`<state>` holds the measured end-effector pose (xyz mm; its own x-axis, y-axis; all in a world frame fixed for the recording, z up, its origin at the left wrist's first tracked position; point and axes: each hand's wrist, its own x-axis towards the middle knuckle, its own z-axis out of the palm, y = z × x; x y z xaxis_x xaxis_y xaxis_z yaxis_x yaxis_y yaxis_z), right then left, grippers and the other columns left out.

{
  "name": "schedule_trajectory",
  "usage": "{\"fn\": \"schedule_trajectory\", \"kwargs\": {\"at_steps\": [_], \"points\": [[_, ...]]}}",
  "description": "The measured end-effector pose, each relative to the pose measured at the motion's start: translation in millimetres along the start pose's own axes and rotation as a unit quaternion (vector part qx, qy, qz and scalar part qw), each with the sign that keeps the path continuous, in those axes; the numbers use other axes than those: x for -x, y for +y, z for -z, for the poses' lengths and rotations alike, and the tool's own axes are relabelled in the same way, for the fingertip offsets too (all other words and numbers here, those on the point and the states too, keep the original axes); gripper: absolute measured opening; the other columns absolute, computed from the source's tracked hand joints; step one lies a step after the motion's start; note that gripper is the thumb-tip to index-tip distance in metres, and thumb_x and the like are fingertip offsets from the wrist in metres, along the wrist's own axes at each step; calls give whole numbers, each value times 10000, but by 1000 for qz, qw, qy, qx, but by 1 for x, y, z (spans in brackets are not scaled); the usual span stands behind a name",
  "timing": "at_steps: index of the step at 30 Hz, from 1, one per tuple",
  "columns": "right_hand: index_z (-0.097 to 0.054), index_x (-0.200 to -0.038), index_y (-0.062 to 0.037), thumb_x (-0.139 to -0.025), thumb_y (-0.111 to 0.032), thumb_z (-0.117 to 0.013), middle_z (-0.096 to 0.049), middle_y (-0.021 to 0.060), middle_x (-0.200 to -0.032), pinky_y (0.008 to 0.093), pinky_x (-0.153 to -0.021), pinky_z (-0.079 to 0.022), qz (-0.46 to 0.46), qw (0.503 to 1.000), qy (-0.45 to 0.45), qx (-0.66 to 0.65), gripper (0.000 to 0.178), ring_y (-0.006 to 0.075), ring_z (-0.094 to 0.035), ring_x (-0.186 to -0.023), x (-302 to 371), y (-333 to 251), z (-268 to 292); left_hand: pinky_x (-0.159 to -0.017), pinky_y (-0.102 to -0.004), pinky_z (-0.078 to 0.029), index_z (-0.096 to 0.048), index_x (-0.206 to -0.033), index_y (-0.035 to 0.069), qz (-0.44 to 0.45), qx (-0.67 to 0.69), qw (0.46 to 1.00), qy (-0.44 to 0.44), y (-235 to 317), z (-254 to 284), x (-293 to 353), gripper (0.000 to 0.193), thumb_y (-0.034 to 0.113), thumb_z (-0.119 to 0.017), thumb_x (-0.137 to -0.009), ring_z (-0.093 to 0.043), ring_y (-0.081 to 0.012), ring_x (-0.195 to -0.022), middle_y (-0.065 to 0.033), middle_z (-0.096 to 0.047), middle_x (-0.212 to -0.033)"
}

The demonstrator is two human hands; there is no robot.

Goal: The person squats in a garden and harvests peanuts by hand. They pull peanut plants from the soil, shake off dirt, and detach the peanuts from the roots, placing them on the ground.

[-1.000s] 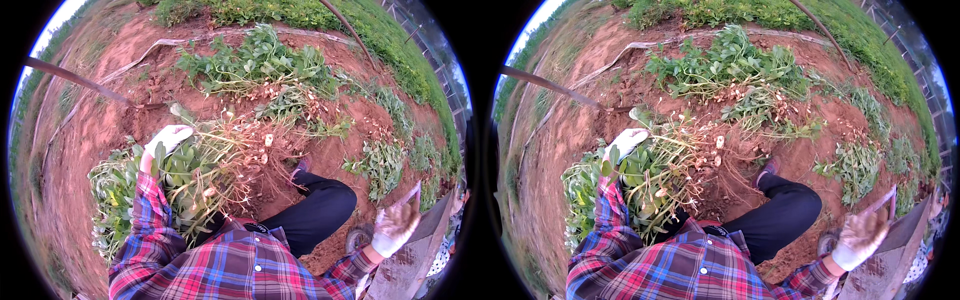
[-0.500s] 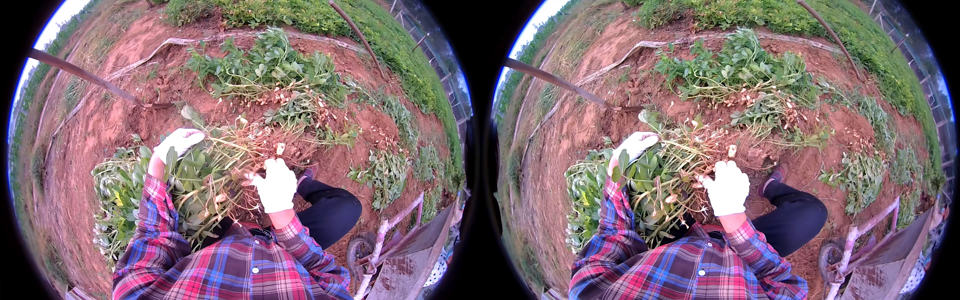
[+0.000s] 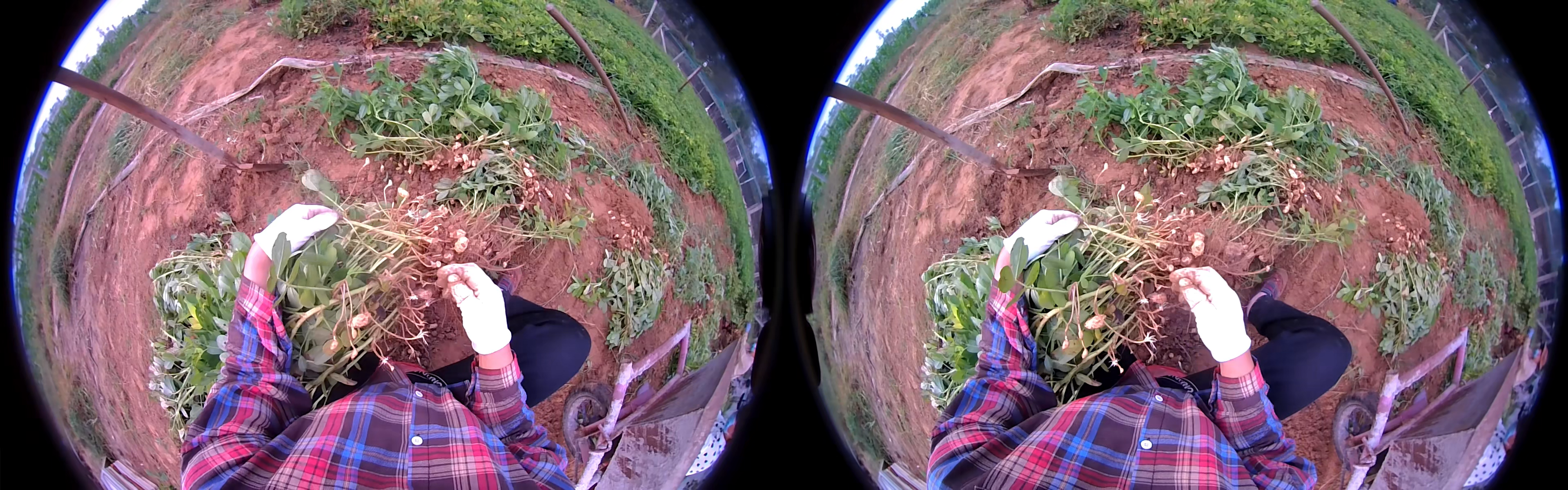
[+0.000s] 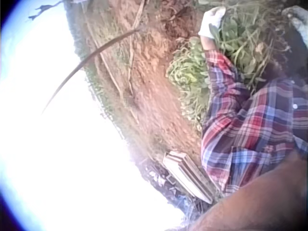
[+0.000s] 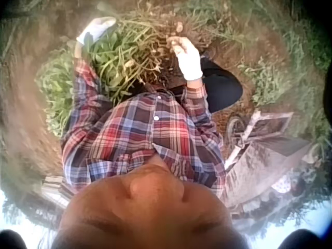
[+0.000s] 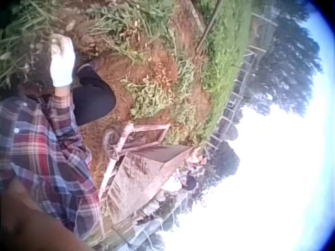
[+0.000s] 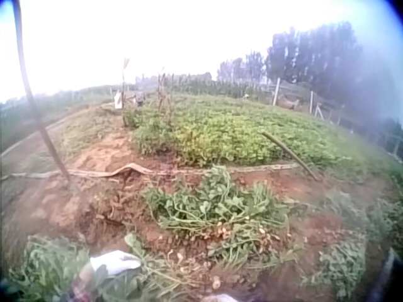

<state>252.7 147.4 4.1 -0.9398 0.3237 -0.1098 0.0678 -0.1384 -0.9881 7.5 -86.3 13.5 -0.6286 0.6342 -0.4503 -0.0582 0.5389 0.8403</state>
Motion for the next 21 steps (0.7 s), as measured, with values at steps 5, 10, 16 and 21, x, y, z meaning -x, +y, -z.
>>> {"fn": "schedule_trajectory", "kwargs": {"at_steps": [5,10,16,21], "points": [[-582,-1074,23,-838,-5,-595,-588,50,-957,217,-674,-464,-15,995,91,-46,238,107,-571,-808,28,-21,36,-857,-249,-427,-561,-1177,-40,-1,-12,1000,12,-5,3,2,460,335,-565,-910,-549,-100,-937,-35,-626,-1050],[-516,-922,-23,-814,-75,-654,-549,41,-806,219,-542,-419,155,950,264,-60,183,110,-512,-625,93,-48,107,-811,-227,-436,-571,-1154,-38,0,1,1000,12,-4,0,0,438,326,-572,-910,-547,-78,-881,-15,-629,-998],[-550,-910,4,-880,-217,-629,-542,55,-735,213,-510,-400,100,928,359,4,236,101,-486,-557,129,-61,125,-803,-232,-435,-577,-1146,-33,-6,-13,1000,19,-9,2,-3,434,326,-586,-902,-540,-72,-864,-2,-628,-978],[-559,-929,40,-880,-238,-619,-537,46,-696,216,-511,-404,72,943,322,-50,289,97,-486,-552,105,-40,88,-802,-234,-430,-575,-1155,-31,-7,-13,1000,27,-12,3,-7,470,361,-583,-896,-533,-75,-870,0,-622,-981]]}}
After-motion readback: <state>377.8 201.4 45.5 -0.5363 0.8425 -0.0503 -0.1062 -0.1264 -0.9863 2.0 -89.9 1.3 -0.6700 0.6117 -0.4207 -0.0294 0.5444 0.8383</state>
